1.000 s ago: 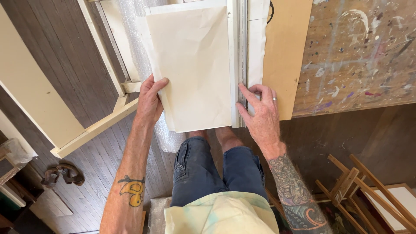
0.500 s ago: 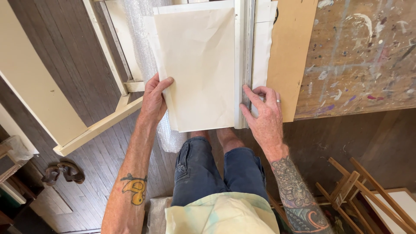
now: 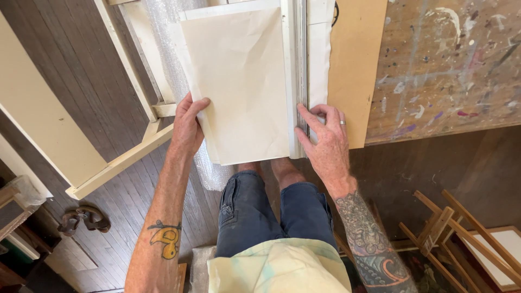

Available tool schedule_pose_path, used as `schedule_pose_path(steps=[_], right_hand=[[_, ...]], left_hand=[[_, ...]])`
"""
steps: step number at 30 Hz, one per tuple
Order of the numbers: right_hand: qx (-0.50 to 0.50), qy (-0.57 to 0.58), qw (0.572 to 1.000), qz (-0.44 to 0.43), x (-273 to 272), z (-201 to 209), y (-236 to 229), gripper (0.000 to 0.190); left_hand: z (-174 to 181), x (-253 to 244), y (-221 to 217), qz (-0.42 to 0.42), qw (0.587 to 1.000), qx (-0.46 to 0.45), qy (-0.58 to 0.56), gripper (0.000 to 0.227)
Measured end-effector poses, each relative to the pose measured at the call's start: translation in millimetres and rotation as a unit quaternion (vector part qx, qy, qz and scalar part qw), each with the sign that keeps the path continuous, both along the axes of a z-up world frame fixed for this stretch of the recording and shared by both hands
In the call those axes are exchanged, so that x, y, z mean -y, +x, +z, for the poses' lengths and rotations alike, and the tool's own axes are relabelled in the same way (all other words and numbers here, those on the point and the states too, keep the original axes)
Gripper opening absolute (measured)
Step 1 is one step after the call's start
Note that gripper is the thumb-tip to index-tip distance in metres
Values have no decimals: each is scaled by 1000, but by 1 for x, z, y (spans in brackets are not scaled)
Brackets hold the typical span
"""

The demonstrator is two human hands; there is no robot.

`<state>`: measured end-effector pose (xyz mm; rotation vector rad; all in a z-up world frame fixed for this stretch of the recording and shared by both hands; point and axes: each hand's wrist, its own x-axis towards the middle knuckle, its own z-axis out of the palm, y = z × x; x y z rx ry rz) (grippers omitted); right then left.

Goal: Measuring and cutting paper or cardstock using a ruler, triangle, and utility knife on a workbench.

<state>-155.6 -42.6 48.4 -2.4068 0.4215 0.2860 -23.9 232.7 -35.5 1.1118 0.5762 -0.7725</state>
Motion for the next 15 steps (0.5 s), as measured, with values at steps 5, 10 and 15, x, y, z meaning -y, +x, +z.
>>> schedule_pose_path(steps=[5,10,15], right_hand=[[-1,7,1000,0,2,-3,-1,46],[10,0,1000,2,2,-4,-2,46],[28,-7,1000,12,1,-6,-6,46]], left_hand=[[-12,-6,0,-22,999,34,26,36],[70,17,16,-115,851,398,322,69],[71,72,-29,-313,626,647,302,67]])
